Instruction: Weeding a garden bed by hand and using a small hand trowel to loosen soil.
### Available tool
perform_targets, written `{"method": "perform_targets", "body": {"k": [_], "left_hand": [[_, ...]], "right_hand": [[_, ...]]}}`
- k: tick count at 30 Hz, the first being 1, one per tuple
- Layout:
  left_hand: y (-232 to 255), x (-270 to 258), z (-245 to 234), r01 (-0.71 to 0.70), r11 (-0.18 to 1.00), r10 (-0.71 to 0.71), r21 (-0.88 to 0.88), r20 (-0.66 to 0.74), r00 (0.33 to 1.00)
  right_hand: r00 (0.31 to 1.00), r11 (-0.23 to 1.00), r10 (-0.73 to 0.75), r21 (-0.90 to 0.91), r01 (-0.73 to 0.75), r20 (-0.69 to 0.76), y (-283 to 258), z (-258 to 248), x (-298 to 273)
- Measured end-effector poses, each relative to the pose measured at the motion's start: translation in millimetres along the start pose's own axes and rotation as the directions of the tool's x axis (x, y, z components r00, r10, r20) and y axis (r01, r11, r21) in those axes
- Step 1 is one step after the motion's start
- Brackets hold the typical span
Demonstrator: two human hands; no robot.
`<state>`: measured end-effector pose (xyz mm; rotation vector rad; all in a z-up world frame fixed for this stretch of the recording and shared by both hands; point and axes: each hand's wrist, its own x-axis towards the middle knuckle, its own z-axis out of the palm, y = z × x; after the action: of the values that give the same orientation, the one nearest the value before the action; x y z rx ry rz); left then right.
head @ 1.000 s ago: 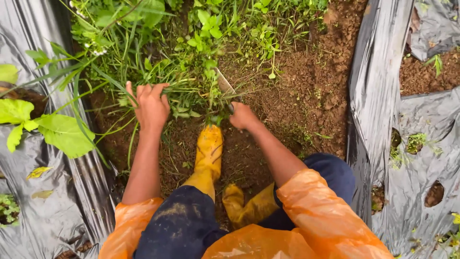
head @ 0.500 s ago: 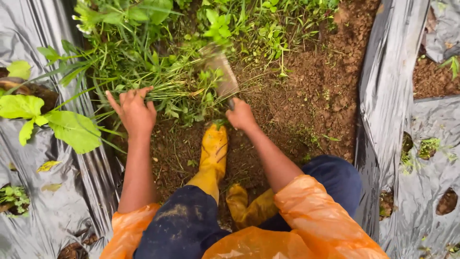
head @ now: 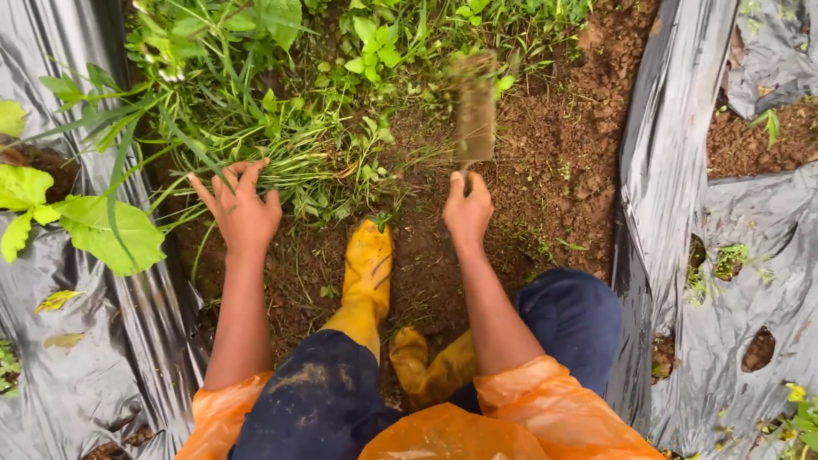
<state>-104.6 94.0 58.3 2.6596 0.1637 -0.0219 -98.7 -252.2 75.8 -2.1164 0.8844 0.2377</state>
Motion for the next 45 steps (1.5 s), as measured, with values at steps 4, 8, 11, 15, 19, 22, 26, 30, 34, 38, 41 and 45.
{"method": "perform_targets", "body": {"k": [4,8,11,15,19,22,26,30,34,38,41,45], "left_hand": [[3.0,-0.7,0.9,-0.005,1.000,0.005,0.000,0.011,1.000],[11.5,1.2,3.9,-0.011,1.000,0.011,-0.028,0.013,1.000],[11.0,8.2,7.2,-0.014,0.999,0.015,-0.042,0.021,1.000],[9.8,12.1,13.6,-0.043,0.999,0.043,-0.022,-0.001,0.999],[15.3,9.9,12.2,-0.052,0.999,0.052,-0.008,-0.009,0.999],[17.0,11.5,12.3,-0.048,0.999,0.048,-0.021,0.006,0.999],[13.6,21.5,19.9,-0.050,0.999,0.049,-0.013,-0.046,0.998],[11.2,17.3,21.4,-0.034,0.999,0.033,-0.014,-0.061,0.998],[18.0,18.3,23.8,-0.042,0.999,0.041,-0.022,-0.059,0.997],[14.9,19.5,24.8,-0.008,1.000,0.007,-0.024,-0.058,0.998],[14.0,23.6,27.9,-0.005,0.999,0.002,-0.041,-0.063,0.998],[9.8,16.2,31.7,0.006,0.999,-0.008,-0.042,-0.063,0.998]], "right_hand": [[0.995,1.000,-0.001,0.023,0.004,-0.097,11.1,-1.1,32.5],[0.996,0.989,0.078,-0.132,-0.073,0.032,15.7,17.4,16.0],[0.985,0.986,0.067,-0.165,-0.040,0.159,27.0,20.3,16.2],[0.978,0.997,0.077,-0.041,-0.070,0.195,8.9,0.0,18.1],[0.982,0.978,0.171,0.111,-0.179,0.076,19.6,24.5,37.9],[0.983,0.993,0.103,-0.066,-0.094,0.153,39.3,49.8,43.0],[0.979,0.982,0.143,0.105,-0.159,0.149,43.7,34.5,51.4],[0.986,0.964,0.161,0.209,-0.166,0.045,42.8,38.0,65.7],[0.964,0.987,0.057,0.132,-0.095,0.261,64.3,71.4,47.9],[0.900,0.948,0.140,0.206,-0.242,0.413,53.4,65.6,11.9],[0.915,0.921,0.182,0.264,-0.288,0.361,33.7,56.4,7.1],[0.923,0.985,0.115,0.079,-0.154,0.368,1.5,32.0,-0.9]]}}
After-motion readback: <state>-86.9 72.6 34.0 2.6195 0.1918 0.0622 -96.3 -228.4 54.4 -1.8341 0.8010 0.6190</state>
